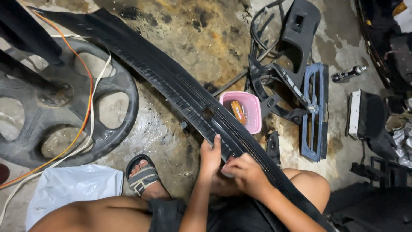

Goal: The person scrubs a long black plastic car part with a red sponge while sitting on the floor. The person holds the part steady with one hand and scrubs the surface with the other, occasionally dipping the sponge into a pink container of water.

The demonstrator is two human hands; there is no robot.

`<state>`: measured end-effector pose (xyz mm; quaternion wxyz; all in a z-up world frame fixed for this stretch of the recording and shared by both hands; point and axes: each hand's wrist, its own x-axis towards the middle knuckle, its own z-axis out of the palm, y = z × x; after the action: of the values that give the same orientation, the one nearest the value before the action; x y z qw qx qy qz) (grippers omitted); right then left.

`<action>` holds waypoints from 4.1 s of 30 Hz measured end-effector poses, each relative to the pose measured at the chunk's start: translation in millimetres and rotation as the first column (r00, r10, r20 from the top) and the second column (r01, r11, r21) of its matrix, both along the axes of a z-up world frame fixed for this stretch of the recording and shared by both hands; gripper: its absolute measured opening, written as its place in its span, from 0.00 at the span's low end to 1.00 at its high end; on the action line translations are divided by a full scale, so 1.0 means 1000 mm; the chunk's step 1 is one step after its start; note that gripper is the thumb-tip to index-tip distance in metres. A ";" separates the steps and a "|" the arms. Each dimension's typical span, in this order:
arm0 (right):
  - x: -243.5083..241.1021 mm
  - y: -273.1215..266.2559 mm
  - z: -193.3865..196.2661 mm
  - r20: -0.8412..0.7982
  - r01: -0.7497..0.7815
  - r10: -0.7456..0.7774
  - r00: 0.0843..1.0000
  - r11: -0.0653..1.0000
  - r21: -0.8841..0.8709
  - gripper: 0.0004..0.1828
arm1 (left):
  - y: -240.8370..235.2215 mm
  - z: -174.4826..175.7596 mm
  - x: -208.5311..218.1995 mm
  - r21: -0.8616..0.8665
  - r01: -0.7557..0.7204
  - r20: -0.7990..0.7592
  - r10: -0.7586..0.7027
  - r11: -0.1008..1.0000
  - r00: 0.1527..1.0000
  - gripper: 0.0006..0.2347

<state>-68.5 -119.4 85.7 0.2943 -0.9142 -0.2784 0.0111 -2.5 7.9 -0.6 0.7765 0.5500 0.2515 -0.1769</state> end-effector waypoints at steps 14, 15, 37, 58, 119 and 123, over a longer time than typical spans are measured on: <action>0.008 0.007 0.003 0.112 0.077 -0.067 0.991 0.993 -0.089 0.19 | 0.008 0.015 0.002 -0.006 0.037 -0.048 -0.037 0.999 0.998 0.15; 0.008 0.009 0.007 0.059 0.047 -0.044 0.997 0.998 -0.051 0.19 | 0.008 0.019 0.002 -0.039 0.018 -0.053 -0.020 0.999 0.998 0.15; 0.024 0.010 0.026 -0.065 0.108 -0.103 0.993 0.992 0.066 0.15 | -0.009 -0.033 -0.004 0.181 0.003 -0.042 0.005 0.983 0.999 0.15; 0.043 -0.042 0.019 -0.680 0.733 -0.389 0.621 0.595 0.330 0.14 | 0.003 0.001 0.004 0.104 -0.007 0.010 0.006 0.995 1.000 0.12; -0.003 -0.003 -0.013 0.107 0.319 -0.328 0.939 0.943 0.091 0.23 | -0.002 -0.007 0.001 0.127 0.013 -0.006 -0.013 0.992 1.000 0.13; -0.004 0.011 -0.011 0.042 0.262 -0.274 0.961 0.947 0.188 0.23 | -0.003 -0.010 0.003 0.136 -0.004 0.034 -0.001 0.991 0.999 0.13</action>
<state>-72.9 -108.1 74.8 0.3652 -0.9129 -0.1611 -0.0850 0.9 4.6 -11.0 0.7416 0.6042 0.2503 -0.1494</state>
